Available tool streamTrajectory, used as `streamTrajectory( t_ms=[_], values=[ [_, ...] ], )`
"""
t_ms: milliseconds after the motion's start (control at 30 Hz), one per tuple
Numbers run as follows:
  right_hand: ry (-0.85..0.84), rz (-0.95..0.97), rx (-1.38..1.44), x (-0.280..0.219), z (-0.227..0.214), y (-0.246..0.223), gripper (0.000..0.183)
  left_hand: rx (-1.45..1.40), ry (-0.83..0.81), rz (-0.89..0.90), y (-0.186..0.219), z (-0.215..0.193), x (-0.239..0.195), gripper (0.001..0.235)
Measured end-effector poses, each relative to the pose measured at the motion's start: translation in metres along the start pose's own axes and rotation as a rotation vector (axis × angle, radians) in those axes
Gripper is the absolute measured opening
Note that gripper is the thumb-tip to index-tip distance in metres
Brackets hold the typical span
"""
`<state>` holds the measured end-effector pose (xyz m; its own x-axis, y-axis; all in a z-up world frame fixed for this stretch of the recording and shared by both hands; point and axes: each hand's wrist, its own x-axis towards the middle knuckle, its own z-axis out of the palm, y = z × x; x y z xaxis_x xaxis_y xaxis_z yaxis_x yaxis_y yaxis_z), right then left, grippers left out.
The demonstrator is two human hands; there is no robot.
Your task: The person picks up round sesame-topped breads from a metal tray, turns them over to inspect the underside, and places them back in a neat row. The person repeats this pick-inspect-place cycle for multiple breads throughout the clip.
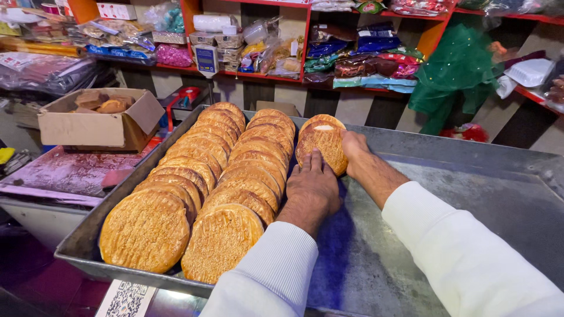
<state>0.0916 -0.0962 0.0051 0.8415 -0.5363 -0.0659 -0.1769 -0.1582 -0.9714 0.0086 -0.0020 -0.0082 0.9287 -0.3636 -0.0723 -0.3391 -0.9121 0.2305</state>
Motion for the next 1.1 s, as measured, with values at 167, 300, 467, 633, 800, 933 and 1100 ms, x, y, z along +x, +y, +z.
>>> streamTrajectory(
  t_ms=[167, 300, 467, 633, 800, 933, 1100],
  values=[
    [0.01, 0.02, -0.023, -0.007, 0.005, -0.005, 0.053, 0.003, -0.002, -0.019, 0.001, -0.003, -0.005, 0.086],
    [0.01, 0.003, -0.015, -0.002, 0.003, -0.003, 0.051, -0.005, -0.002, -0.018, 0.0, -0.004, -0.004, 0.092],
    [0.027, 0.009, -0.043, 0.002, 0.007, -0.004, 0.053, 0.001, 0.025, -0.013, 0.003, -0.005, -0.006, 0.087],
    [-0.007, -0.047, 0.012, -0.012, 0.0, -0.007, 0.055, -0.041, -0.008, -0.018, 0.006, -0.015, -0.019, 0.081],
    [-0.074, -0.181, -0.505, 0.064, -0.004, 0.024, 0.073, -0.028, -0.03, -0.02, 0.002, -0.009, -0.007, 0.087],
    [-0.088, -0.193, -0.641, 0.066, -0.014, 0.026, 0.086, -0.031, -0.029, -0.021, 0.007, -0.015, -0.017, 0.081],
    [-0.116, -0.159, -0.558, 0.017, -0.024, 0.005, 0.085, -0.031, -0.039, -0.017, 0.006, -0.014, -0.014, 0.082]
  ],
)
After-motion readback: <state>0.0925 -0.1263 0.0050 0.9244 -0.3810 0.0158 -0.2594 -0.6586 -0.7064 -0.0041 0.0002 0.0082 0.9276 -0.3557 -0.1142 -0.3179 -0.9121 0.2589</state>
